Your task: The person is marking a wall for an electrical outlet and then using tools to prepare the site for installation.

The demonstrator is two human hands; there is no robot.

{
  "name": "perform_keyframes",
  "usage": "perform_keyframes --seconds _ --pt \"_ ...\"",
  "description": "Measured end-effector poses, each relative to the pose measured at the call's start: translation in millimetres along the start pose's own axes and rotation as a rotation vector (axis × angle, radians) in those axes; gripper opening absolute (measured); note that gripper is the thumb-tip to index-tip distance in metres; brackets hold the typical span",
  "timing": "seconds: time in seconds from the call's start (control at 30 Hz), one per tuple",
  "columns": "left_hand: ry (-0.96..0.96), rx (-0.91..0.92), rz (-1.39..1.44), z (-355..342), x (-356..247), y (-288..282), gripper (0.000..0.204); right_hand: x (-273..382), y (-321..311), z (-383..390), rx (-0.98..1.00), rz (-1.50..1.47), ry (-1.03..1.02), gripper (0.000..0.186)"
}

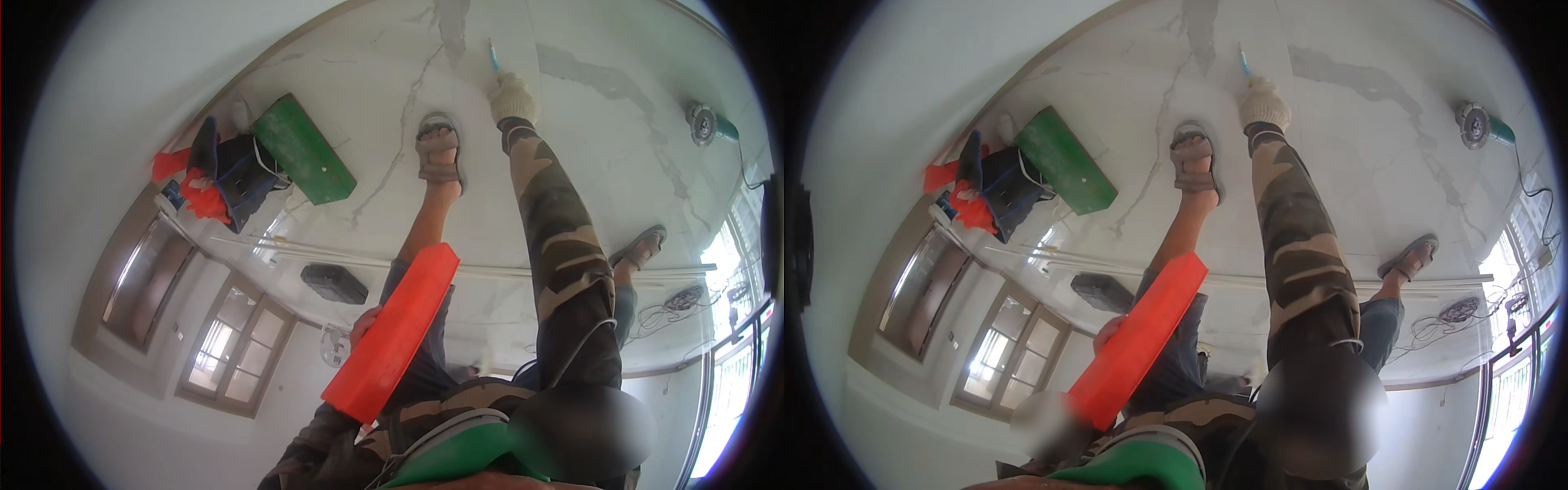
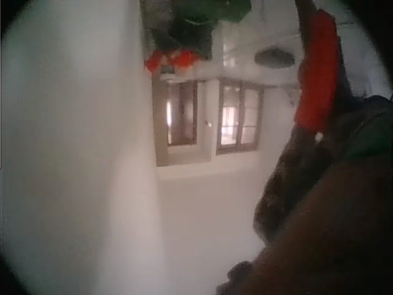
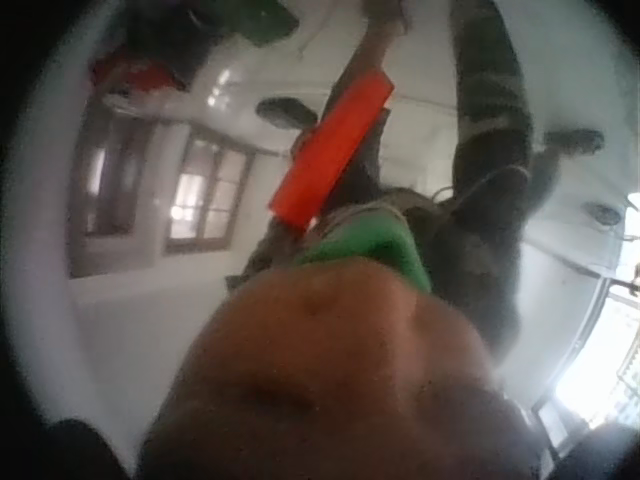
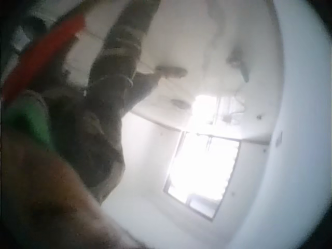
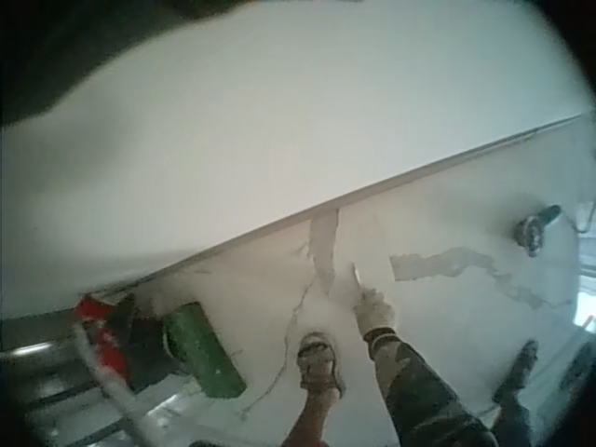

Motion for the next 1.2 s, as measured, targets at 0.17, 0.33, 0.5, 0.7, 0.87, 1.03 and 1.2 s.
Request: perform_keyframes --seconds 0.17,0.33,0.5,0.7,0.87,1.03,1.2 --pt "0.026 0.125 0.073 8 31 -8 0.036 -20 7 -8 0.098 0.170 0.072 0.032" --pt "0.072 0.160 -0.045 -1 13 29 0.032 -68 -36 109 0.201 0.034 -0.002 0.028" --pt "0.255 0.275 -0.406 -21 -59 86 0.029 -174 -172 248 0.179 -0.061 0.011 0.058" --pt "-0.563 0.272 0.166 3 -127 199 0.031 -405 -357 379 -0.245 -0.320 0.211 0.060" --pt "-0.507 0.369 0.453 56 -223 342 0.032 -584 -460 458 -0.464 -0.302 0.147 0.046" --pt "-0.576 0.465 0.623 115 -307 487 0.034 -711 -519 502 -0.441 -0.711 0.349 0.028" --pt "-0.570 0.644 0.770 142 -402 578 0.038 -747 -600 540 -0.200 -1.017 0.417 0.024"
Point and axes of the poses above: each hand's wrist, its own z-axis away from the middle knuckle, its own y-axis out of the palm, x = y × z, the point moved 7 cm from there along -z, towards the middle knuckle, and after that the axes turned 3 degrees about -z, right-handed, at the moved point
